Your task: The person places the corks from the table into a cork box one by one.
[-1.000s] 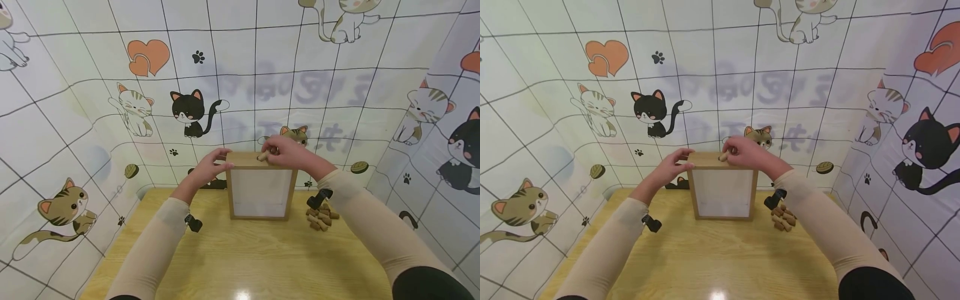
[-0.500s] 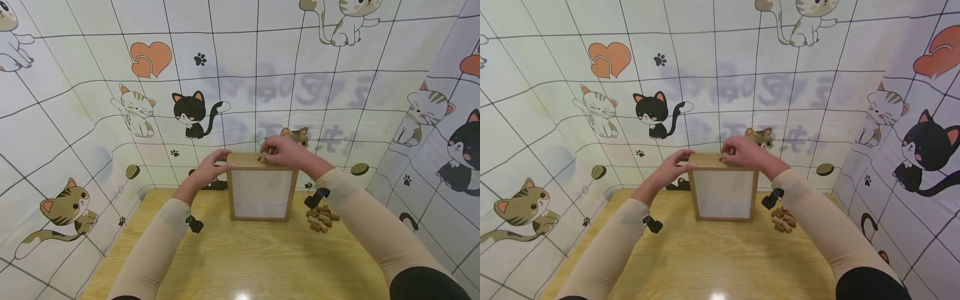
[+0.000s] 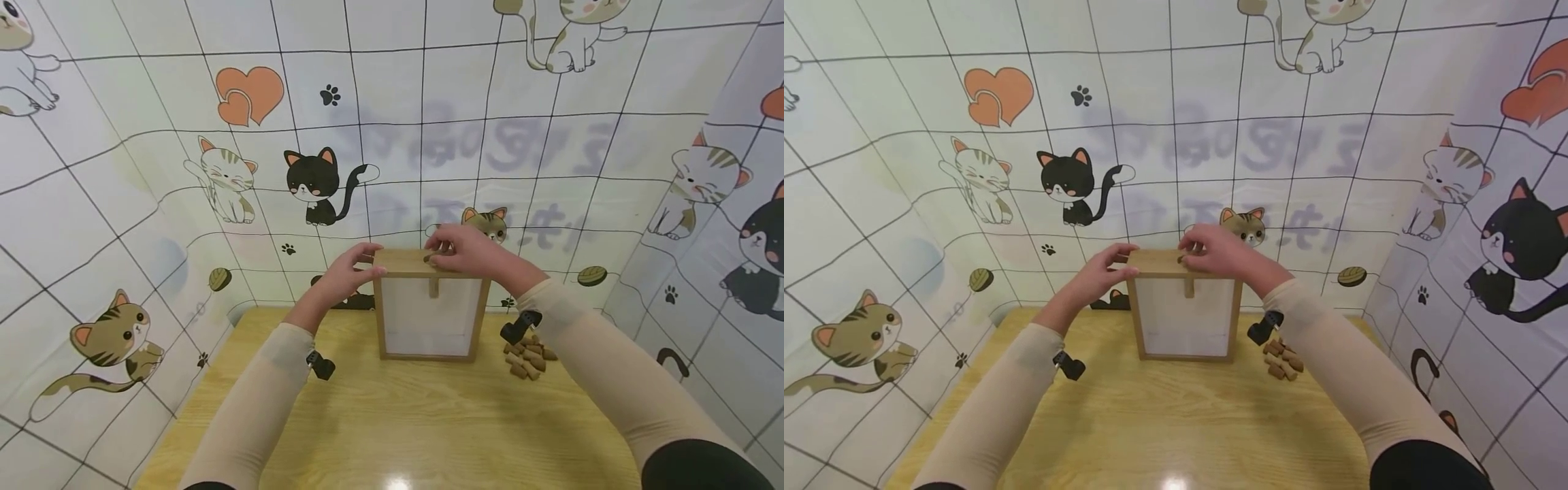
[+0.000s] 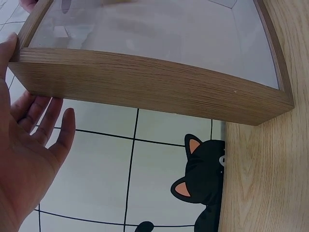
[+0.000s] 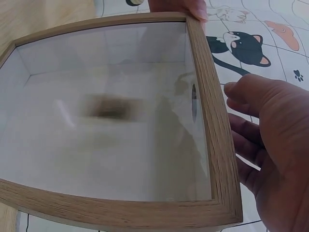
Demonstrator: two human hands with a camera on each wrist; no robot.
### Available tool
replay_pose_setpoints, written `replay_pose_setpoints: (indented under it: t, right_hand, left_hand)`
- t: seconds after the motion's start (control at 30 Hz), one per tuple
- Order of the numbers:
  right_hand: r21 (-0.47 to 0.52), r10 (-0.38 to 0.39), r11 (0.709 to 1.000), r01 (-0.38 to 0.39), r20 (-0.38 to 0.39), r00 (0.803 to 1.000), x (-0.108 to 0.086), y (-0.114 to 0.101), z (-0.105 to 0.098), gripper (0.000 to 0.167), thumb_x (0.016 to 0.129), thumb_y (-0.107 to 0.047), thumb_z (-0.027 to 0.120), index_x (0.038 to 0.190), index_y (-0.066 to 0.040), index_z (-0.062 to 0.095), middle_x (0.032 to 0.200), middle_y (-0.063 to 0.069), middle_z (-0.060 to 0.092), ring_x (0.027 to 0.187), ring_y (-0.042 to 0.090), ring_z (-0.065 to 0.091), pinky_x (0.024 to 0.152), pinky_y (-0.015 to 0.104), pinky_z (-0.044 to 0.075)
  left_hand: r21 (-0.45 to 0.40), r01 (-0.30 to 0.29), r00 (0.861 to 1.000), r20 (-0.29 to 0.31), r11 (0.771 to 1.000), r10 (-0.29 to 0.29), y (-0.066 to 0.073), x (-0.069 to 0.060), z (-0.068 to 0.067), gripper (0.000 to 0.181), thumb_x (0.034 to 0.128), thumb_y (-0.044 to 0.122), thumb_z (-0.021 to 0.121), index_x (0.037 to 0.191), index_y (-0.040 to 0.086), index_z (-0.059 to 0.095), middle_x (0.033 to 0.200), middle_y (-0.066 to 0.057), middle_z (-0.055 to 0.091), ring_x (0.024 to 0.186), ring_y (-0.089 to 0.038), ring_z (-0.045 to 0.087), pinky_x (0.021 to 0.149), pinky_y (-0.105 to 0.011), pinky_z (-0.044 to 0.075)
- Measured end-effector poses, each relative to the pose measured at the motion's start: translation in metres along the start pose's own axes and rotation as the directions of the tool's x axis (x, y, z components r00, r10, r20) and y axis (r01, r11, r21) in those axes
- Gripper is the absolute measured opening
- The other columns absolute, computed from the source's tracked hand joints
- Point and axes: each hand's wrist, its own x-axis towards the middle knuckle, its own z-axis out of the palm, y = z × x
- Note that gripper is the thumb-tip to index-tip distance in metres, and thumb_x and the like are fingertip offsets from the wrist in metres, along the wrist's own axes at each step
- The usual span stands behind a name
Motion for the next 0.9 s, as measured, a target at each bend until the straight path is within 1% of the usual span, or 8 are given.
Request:
replay_pose_setpoints:
  t: [0.13,0.23,0.3,0.4,0.53,0.67,0.83,0.9]
  right_hand:
    - [-0.004,-0.009,1.0,0.009,-0.031,0.999,-0.006,-0.001,-0.003,0.021,0.103,-0.011,0.08,0.122,-0.005,0.076,0.113,0.007,0.071,0.104,0.024,0.069,0.091,0.047,0.061]
    - [0.01,-0.008,1.0,0.009,-0.08,0.997,-0.017,0.0,-0.006,0.016,0.103,-0.012,0.08,0.118,-0.008,0.076,0.112,0.006,0.07,0.104,0.023,0.067,0.089,0.047,0.058]
    - [0.032,0.005,0.999,-0.001,-0.121,0.993,-0.029,0.001,-0.008,0.015,0.104,-0.013,0.079,0.118,-0.009,0.076,0.112,0.004,0.07,0.105,0.022,0.066,0.089,0.046,0.057]
    - [0.019,-0.007,1.0,0.011,-0.188,0.982,-0.049,0.008,-0.008,0.012,0.105,-0.012,0.078,0.116,-0.01,0.076,0.112,0.003,0.069,0.102,0.02,0.066,0.086,0.044,0.056]
    - [-0.012,-0.029,1.0,0.026,-0.282,0.959,-0.079,0.021,-0.007,0.008,0.104,-0.008,0.078,0.11,-0.012,0.076,0.107,0.001,0.07,0.096,0.017,0.065,0.082,0.04,0.056]
    - [0.0,0.033,0.999,-0.035,-0.341,0.939,-0.113,0.035,-0.005,0.008,0.105,-0.007,0.077,0.108,-0.014,0.076,0.105,-0.002,0.069,0.095,0.011,0.062,0.081,0.034,0.054]
    - [0.02,0.159,0.987,-0.162,-0.349,0.923,-0.152,0.051,-0.002,0.006,0.107,-0.011,0.075,0.113,-0.013,0.075,0.109,-0.001,0.07,0.096,0.009,0.06,0.082,0.022,0.05]
    - [0.035,0.204,0.978,-0.205,-0.349,0.915,-0.166,0.059,0.0,0.007,0.108,-0.012,0.075,0.114,-0.01,0.075,0.11,0.003,0.071,0.096,0.01,0.061,0.081,0.02,0.048]
  left_hand:
    - [-0.001,-0.007,1.0,0.002,1.0,0.007,-0.001,0.001,0.0,0.071,0.1006,0.06,0.078,0.161,0.034,0.052,0.156,-0.006,0.055,0.141,-0.037,0.057,0.09,-0.058,0.061]
    - [0.001,-0.01,1.0,-0.005,1.0,0.01,-0.002,0.001,-0.001,0.071,0.1004,0.06,0.078,0.161,0.034,0.052,0.156,-0.006,0.055,0.142,-0.037,0.056,0.089,-0.058,0.061]
    - [0.002,-0.009,1.0,-0.004,1.0,0.009,-0.002,0.001,-0.002,0.072,0.1004,0.06,0.078,0.161,0.034,0.052,0.156,-0.006,0.054,0.143,-0.037,0.055,0.089,-0.058,0.061]
    - [-0.001,-0.007,1.0,0.0,1.0,0.007,-0.001,0.0,-0.002,0.071,0.1006,0.06,0.078,0.161,0.033,0.052,0.157,-0.007,0.054,0.143,-0.037,0.055,0.089,-0.058,0.061]
    - [-0.006,-0.003,1.0,-0.003,1.0,0.003,0.0,0.0,-0.002,0.071,0.1005,0.059,0.079,0.161,0.033,0.052,0.156,-0.007,0.054,0.143,-0.038,0.054,0.091,-0.06,0.06]
    - [-0.008,-0.004,1.0,0.002,1.0,0.004,-0.001,0.001,-0.001,0.071,0.1003,0.059,0.078,0.161,0.033,0.052,0.157,-0.007,0.054,0.145,-0.038,0.053,0.094,-0.062,0.059]
    - [-0.013,0.0,1.0,0.003,1.0,0.001,-0.003,0.001,0.001,0.072,0.1,0.06,0.078,0.162,0.033,0.052,0.157,-0.007,0.053,0.144,-0.038,0.054,0.093,-0.062,0.06]
    - [-0.016,-0.001,1.0,0.001,1.0,0.001,-0.004,0.001,0.001,0.072,0.1,0.06,0.078,0.161,0.032,0.052,0.157,-0.007,0.054,0.142,-0.038,0.055,0.091,-0.061,0.06]
